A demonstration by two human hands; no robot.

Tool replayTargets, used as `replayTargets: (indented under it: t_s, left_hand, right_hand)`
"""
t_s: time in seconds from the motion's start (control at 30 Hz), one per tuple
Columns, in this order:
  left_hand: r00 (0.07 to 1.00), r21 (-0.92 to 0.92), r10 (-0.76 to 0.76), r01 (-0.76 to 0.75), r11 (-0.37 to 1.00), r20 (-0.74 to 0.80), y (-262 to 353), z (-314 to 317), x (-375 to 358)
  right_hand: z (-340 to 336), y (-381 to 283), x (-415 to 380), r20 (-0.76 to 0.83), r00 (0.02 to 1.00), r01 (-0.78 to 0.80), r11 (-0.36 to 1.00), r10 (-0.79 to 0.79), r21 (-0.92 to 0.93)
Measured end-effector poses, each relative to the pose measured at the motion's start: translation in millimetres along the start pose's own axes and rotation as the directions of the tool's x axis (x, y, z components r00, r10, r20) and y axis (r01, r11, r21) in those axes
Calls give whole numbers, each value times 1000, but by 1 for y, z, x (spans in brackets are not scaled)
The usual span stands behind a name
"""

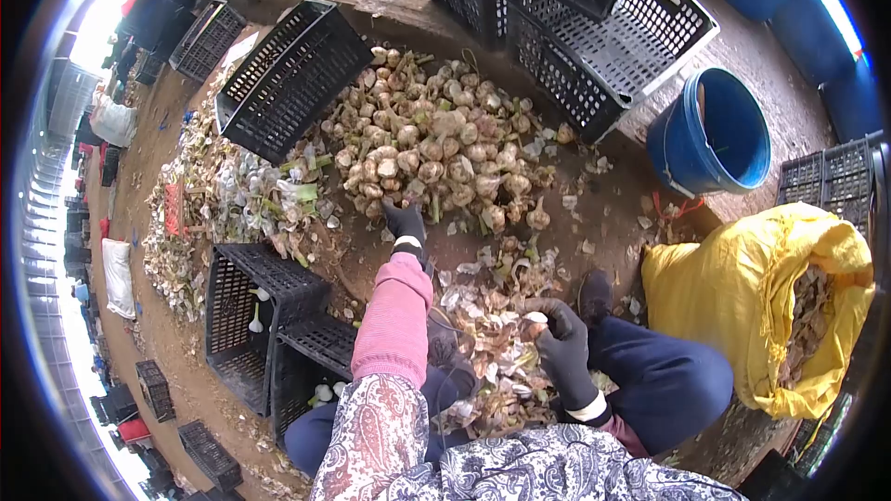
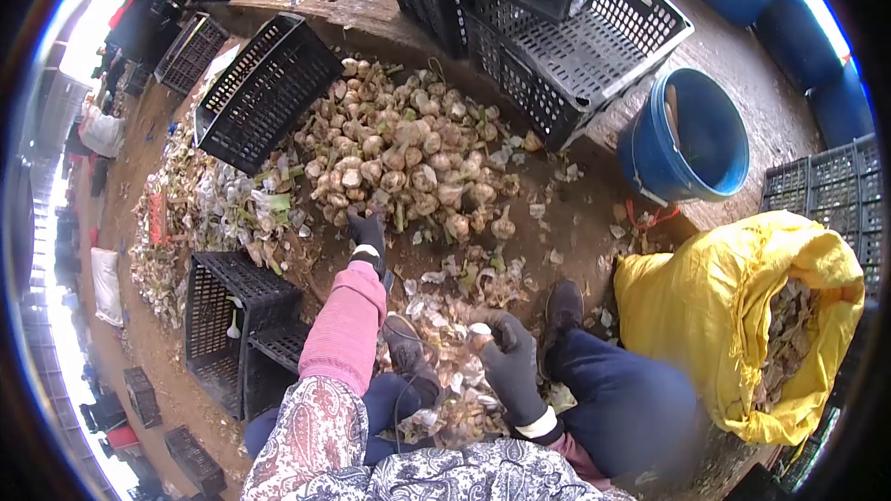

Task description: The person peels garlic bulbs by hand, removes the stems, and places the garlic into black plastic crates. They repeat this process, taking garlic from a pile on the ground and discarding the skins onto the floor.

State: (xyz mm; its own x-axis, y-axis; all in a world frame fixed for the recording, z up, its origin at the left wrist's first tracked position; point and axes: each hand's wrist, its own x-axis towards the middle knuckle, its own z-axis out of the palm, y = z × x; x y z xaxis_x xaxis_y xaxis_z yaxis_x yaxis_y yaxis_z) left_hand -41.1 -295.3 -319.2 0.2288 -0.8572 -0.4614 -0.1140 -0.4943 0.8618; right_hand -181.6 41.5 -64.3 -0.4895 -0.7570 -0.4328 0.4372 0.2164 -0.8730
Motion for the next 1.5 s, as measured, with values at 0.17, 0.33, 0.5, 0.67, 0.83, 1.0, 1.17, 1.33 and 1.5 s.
replayTargets:
  t_s: [0.17, 0.33, 0.5, 0.67, 0.83, 1.0, 1.17, 1.33, 1.5]
  left_hand:
    - [994, -513, 50, 6, 858, 95, 43, -6, -85]
    - [728, -443, 268, 55, 895, 631, 40, -28, -205]
    - [643, 197, 464, -690, 697, 609, 35, -63, -294]
    - [703, 260, 450, -657, 708, 551, 70, -120, -338]
    - [702, 238, 498, -671, 702, 509, 82, -144, -365]
    - [726, -255, 363, -260, 931, 584, 111, -155, -379]
    - [727, -448, 458, -229, 864, 511, 98, -150, -374]
    - [723, -164, 537, -523, 836, 434, 119, -152, -402]
    - [720, -292, 536, -449, 844, 441, 74, -140, -367]
  right_hand:
    - [3, -3, 1, 30, 991, 134, 981, -131, -141]
    - [15, 1, 8, 120, 864, 490, 760, -490, -427]
    - [18, 18, 3, 83, 936, 353, 916, -343, -192]
    - [25, 10, -6, 210, 961, 172, 983, -182, 62]
    - [33, -5, -20, 406, 895, 101, 971, -183, 215]
    - [39, -22, -36, 450, 885, -17, 956, -122, 292]
    - [41, -13, -34, 425, 866, 191, 959, -265, 209]
    - [24, 5, -10, 524, 707, 664, 700, -475, -263]
    - [25, 1, -23, 435, 855, 330, 943, -282, -36]
